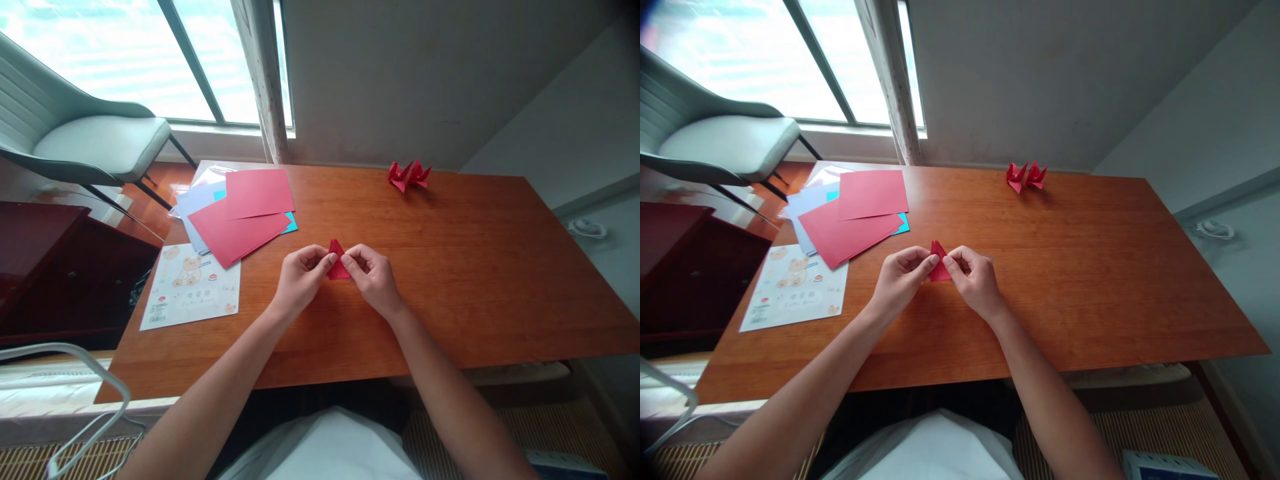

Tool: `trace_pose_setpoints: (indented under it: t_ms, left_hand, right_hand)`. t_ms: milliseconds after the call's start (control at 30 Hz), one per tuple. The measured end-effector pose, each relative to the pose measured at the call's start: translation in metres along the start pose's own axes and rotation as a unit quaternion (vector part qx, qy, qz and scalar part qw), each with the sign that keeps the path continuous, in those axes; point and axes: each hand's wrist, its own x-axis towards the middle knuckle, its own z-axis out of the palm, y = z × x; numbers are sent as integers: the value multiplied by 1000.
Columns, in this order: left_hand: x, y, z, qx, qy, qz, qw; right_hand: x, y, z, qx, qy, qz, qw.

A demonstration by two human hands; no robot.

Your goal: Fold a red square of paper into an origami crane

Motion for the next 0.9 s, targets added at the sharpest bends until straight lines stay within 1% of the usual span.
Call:
trace_pose_setpoints:
  t_ms: [67, 133, 267, 333, 467, 567, 733, 900]
  left_hand:
    - [0, 0, 0, -2, 3, -1, 1000]
    - [0, 1, 0, -4, -2, -8, 1000]
    - [-1, 4, 1, -26, -48, -45, 997]
    - [0, 4, 1, -24, -68, -60, 996]
    - [0, 2, 0, -15, -60, -55, 997]
    - [-1, 2, -1, -16, -54, -46, 997]
    - [-2, 6, 2, -12, -72, -49, 996]
    - [-1, 8, 1, -31, -82, -62, 994]
  right_hand:
    - [1, -1, 1, 11, -4, 2, 1000]
    - [1, -1, 1, 9, 6, 5, 1000]
    - [3, 1, 0, 25, 49, 11, 998]
    - [4, 2, 0, 37, 61, 15, 997]
    - [5, 2, 0, 41, 51, 22, 998]
    - [3, 1, -1, 37, 42, 14, 998]
    - [2, 0, -2, 63, 52, 7, 997]
    - [4, 1, -1, 63, 37, 21, 997]
